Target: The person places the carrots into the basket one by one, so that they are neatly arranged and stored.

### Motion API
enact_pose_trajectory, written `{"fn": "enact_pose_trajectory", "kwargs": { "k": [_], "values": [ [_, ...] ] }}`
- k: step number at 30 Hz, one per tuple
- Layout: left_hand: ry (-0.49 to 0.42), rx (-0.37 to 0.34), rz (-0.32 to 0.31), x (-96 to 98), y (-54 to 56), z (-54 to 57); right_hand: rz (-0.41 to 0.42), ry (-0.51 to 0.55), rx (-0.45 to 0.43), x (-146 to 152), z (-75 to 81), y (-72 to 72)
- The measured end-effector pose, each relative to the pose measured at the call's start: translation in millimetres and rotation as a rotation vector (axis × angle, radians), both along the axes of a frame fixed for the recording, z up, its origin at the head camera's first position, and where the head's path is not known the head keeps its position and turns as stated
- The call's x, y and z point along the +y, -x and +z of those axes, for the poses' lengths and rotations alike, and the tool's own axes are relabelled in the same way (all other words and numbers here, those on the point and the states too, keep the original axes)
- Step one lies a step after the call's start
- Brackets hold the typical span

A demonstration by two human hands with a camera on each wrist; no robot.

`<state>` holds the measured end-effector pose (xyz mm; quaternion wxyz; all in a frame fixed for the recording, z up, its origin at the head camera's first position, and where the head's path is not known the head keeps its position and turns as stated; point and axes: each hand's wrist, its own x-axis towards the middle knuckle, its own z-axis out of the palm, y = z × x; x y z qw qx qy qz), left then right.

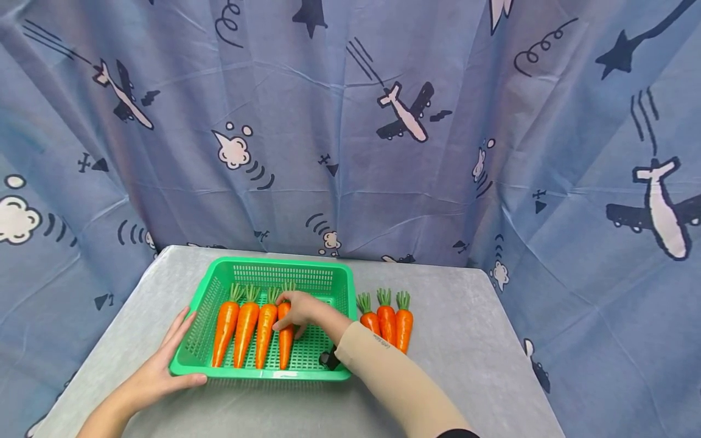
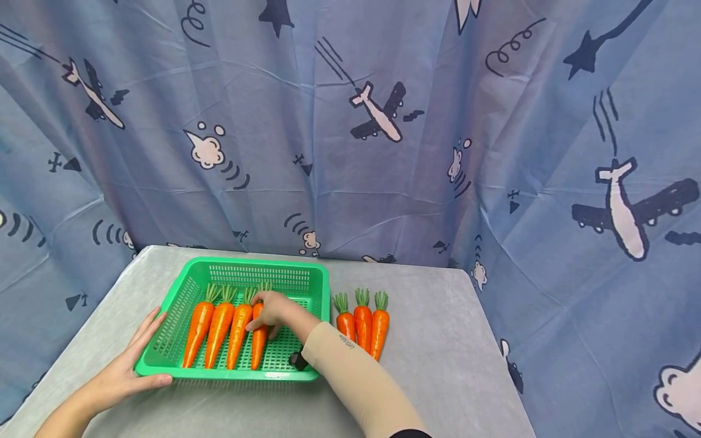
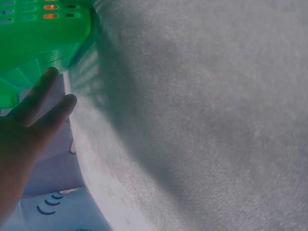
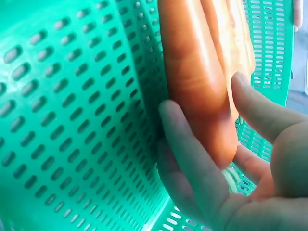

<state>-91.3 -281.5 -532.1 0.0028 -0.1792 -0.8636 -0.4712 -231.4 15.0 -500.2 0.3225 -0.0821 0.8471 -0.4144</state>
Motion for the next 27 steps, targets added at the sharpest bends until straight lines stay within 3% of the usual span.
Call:
{"fn": "enact_pose_trajectory", "kwargs": {
  "k": [7, 14, 22, 27],
  "values": [
    [-0.008, 0.008, -0.005, 0.2, 1.0, -1.3, 0.012, -0.055, 0.022, 2.3, 4.2, 0.0],
    [0.017, -0.005, 0.006, -1.0, -0.4, -0.7, 0.030, -0.075, 0.047, 12.5, 21.8, 4.4],
    [0.013, -0.023, 0.005, -0.4, 0.7, -0.2, 0.110, 0.004, 0.135, 36.3, 48.5, 13.4],
    [0.021, -0.015, 0.008, 0.3, -0.7, 0.3, 0.051, 0.130, 0.160, 52.6, 61.4, 12.6]
  ]
}}
